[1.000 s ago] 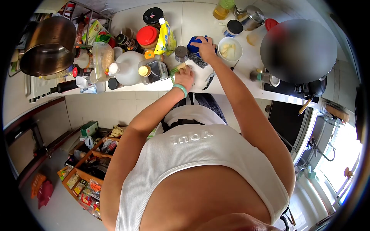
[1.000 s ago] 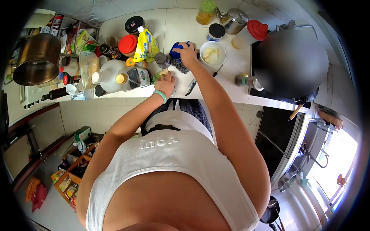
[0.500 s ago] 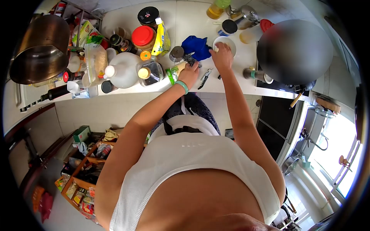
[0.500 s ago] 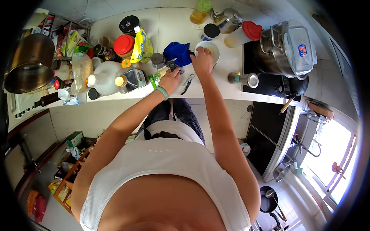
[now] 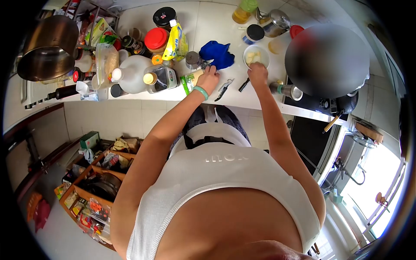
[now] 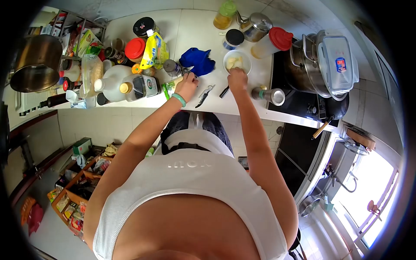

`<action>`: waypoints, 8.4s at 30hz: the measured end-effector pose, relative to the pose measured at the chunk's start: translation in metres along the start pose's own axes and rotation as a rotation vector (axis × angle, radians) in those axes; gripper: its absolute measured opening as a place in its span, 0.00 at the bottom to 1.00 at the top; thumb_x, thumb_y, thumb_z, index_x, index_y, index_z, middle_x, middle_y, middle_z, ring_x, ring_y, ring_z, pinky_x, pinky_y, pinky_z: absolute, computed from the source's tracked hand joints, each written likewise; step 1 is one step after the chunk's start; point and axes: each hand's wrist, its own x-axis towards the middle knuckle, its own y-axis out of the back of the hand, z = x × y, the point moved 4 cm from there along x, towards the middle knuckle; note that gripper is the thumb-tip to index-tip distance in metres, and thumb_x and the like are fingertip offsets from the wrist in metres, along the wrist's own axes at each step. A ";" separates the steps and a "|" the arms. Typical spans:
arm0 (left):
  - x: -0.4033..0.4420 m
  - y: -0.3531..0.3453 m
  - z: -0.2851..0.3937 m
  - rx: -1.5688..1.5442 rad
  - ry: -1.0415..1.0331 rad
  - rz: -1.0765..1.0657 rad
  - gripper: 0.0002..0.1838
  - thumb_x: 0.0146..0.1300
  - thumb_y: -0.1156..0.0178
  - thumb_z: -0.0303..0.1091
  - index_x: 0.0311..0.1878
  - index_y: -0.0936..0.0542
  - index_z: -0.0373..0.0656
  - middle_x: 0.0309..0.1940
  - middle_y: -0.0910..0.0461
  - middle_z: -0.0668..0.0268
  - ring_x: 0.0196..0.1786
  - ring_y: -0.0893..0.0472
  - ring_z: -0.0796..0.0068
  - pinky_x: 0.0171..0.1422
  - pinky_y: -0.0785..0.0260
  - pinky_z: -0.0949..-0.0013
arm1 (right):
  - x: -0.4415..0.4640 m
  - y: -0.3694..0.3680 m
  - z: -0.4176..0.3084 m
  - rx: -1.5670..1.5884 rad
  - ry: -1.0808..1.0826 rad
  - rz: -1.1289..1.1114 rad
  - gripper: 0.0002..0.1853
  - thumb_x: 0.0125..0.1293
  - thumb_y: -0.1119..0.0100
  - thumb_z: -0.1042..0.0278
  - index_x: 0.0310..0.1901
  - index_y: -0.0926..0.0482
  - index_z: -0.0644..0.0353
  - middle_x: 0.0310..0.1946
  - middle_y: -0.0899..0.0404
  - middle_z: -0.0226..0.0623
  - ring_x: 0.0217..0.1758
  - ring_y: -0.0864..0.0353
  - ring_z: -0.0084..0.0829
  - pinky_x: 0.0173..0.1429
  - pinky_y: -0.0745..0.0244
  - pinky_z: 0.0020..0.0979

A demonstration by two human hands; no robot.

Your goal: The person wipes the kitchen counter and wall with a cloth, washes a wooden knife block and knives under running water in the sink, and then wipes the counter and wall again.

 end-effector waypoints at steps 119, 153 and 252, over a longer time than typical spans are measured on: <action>0.061 0.022 -0.013 -0.404 0.291 0.535 0.09 0.55 0.46 0.25 0.40 0.23 0.42 0.35 0.25 0.56 0.38 0.24 0.54 0.43 0.30 0.58 | -0.033 0.044 -0.035 0.292 0.319 0.040 0.31 0.51 0.34 0.58 0.58 0.31 0.54 0.55 0.33 0.44 0.57 0.34 0.45 0.59 0.36 0.43; -0.114 0.023 -0.028 0.250 0.313 0.465 0.12 0.48 0.35 0.34 0.39 0.17 0.52 0.42 0.22 0.73 0.28 0.21 0.75 0.28 0.28 0.71 | 0.002 -0.001 -0.122 0.236 0.621 -0.146 0.23 0.54 0.39 0.66 0.53 0.25 0.34 0.49 0.30 0.31 0.54 0.32 0.36 0.56 0.37 0.42; -0.135 -0.003 -0.022 -0.261 0.709 0.659 0.17 0.51 0.35 0.27 0.46 0.17 0.54 0.49 0.26 0.68 0.38 0.24 0.73 0.39 0.28 0.71 | -0.021 -0.020 -0.142 0.160 1.337 -0.525 0.06 0.46 0.39 0.61 0.27 0.16 0.46 0.38 0.24 0.23 0.55 0.33 0.29 0.64 0.51 0.45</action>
